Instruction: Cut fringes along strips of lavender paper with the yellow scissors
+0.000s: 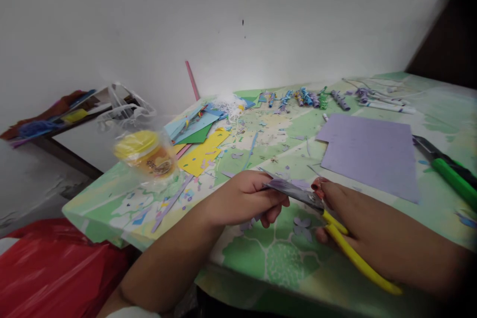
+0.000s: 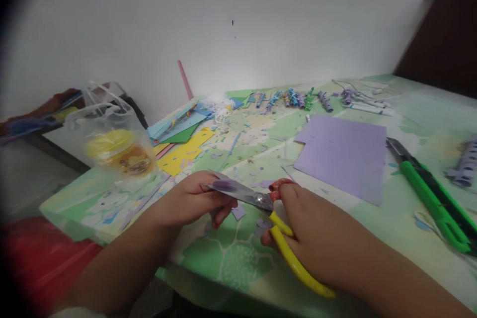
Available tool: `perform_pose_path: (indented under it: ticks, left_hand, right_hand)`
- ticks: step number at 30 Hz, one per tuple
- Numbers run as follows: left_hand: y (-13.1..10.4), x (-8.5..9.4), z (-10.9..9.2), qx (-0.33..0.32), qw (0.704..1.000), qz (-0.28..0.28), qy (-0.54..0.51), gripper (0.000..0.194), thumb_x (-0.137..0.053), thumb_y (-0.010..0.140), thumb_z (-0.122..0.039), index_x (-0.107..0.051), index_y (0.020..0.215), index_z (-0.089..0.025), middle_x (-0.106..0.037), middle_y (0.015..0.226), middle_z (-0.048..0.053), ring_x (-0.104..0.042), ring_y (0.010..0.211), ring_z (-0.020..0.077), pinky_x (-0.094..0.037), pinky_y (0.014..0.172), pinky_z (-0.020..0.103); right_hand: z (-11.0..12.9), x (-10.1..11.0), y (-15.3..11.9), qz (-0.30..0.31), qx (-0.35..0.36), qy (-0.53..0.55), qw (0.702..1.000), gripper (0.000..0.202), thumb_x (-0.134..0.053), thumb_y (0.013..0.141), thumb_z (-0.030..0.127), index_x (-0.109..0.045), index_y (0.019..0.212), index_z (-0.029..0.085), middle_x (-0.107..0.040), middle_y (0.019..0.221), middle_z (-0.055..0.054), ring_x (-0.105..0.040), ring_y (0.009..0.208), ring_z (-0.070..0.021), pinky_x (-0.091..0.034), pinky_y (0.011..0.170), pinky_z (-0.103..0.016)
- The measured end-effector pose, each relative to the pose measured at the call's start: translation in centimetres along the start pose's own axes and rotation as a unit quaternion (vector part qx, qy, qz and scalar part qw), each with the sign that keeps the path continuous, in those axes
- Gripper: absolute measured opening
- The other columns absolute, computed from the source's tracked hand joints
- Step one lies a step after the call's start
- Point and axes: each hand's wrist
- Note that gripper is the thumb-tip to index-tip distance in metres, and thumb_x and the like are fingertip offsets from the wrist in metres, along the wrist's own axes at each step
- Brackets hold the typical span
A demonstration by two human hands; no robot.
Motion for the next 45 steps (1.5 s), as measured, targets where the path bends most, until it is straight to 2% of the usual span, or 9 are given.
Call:
perform_pose_path:
  ticks: [5, 15, 21, 26, 30, 35, 39, 45]
  left_hand:
    - [-0.1, 0.0, -0.1, 0.01, 0.999, -0.03, -0.025, 0.014, -0.055, 0.076, -0.022, -0.057, 0.065, -0.013, -0.053, 0.047, -0.004, -0.049, 0.043, 0.0052, -0.036, 0.044, 0.016]
    - [-0.1, -0.1, 0.2, -0.01, 0.999, -0.043, -0.009, 0.019, -0.054, 0.078, -0.028, -0.054, 0.064, -0.014, -0.053, 0.05, -0.004, -0.05, 0.044, 0.0058, -0.038, 0.045, 0.017]
    - [-0.2, -0.2, -0.2, -0.066, 0.989, -0.062, 0.121, 0.03, -0.05, 0.082, -0.025, -0.054, 0.055, -0.014, -0.054, 0.051, 0.0, -0.051, 0.051, 0.0071, -0.042, 0.056, 0.02]
    - [-0.2, -0.2, -0.4, -0.081, 0.984, -0.044, 0.151, 0.033, -0.047, 0.084, -0.024, -0.053, 0.053, -0.014, -0.055, 0.051, 0.0, -0.051, 0.052, 0.0078, -0.042, 0.058, 0.02]
    - [-0.3, -0.2, -0.5, -0.064, 0.987, -0.04, 0.139, 0.03, -0.047, 0.083, -0.022, -0.053, 0.055, -0.014, -0.054, 0.051, 0.0, -0.052, 0.052, 0.0075, -0.042, 0.056, 0.019]
    - [-0.3, -0.2, -0.4, -0.049, 0.993, -0.044, 0.095, 0.026, -0.05, 0.081, -0.023, -0.053, 0.056, -0.014, -0.054, 0.05, -0.002, -0.052, 0.049, 0.0072, -0.042, 0.052, 0.019]
    - [-0.3, -0.3, -0.1, -0.031, 0.997, -0.049, 0.055, 0.022, -0.051, 0.079, -0.022, -0.054, 0.059, -0.014, -0.053, 0.048, -0.003, -0.051, 0.046, 0.0066, -0.04, 0.048, 0.018]
    - [-0.2, -0.2, 0.0, -0.014, 0.999, -0.037, 0.005, 0.013, -0.051, 0.077, -0.017, -0.056, 0.066, -0.014, -0.051, 0.046, -0.005, -0.048, 0.042, 0.0057, -0.039, 0.044, 0.016]
  right_hand:
    - [-0.5, -0.1, -0.1, -0.032, 0.004, -0.046, 0.998, 0.043, -0.053, 0.077, 0.046, -0.055, 0.108, 0.017, -0.066, 0.105, -0.017, -0.066, 0.09, -0.0317, -0.052, 0.073, -0.043]
    - [0.1, 0.6, -0.1, 0.006, -0.019, -0.024, 1.0, 0.037, -0.054, 0.077, 0.043, -0.053, 0.105, 0.019, -0.065, 0.097, -0.012, -0.064, 0.082, -0.0285, -0.051, 0.073, -0.043]
    - [0.3, 0.9, 0.0, 0.007, -0.014, -0.033, 0.999, 0.033, -0.055, 0.076, 0.039, -0.052, 0.105, 0.023, -0.066, 0.095, -0.01, -0.064, 0.084, -0.0285, -0.051, 0.073, -0.041]
    - [0.8, 1.1, -0.1, 0.035, -0.022, 0.002, 0.999, 0.03, -0.054, 0.077, 0.038, -0.051, 0.103, 0.023, -0.065, 0.096, -0.009, -0.064, 0.082, -0.0267, -0.052, 0.073, -0.04]
    - [0.3, 0.8, -0.2, 0.027, -0.008, -0.007, 1.0, 0.033, -0.055, 0.077, 0.037, -0.05, 0.106, 0.024, -0.066, 0.1, -0.009, -0.065, 0.086, -0.0268, -0.052, 0.073, -0.04]
    - [-0.4, 0.1, -0.2, -0.022, 0.006, -0.029, 0.999, 0.037, -0.056, 0.077, 0.041, -0.053, 0.108, 0.02, -0.066, 0.105, -0.014, -0.066, 0.09, -0.0302, -0.053, 0.074, -0.041]
    - [-0.2, 0.1, -0.2, -0.003, -0.007, -0.016, 1.0, 0.039, -0.055, 0.078, 0.041, -0.053, 0.11, 0.019, -0.066, 0.106, -0.015, -0.066, 0.091, -0.0307, -0.052, 0.075, -0.042]
    - [-0.1, 0.4, 0.0, -0.004, -0.003, -0.048, 0.999, 0.036, -0.047, 0.082, 0.048, -0.054, 0.102, 0.018, -0.066, 0.094, -0.014, -0.066, 0.083, -0.029, -0.053, 0.072, -0.042]
Point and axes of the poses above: each hand's wrist, its own y-axis towards the middle knuckle, its own x-axis out of the back of the hand, z = x × y
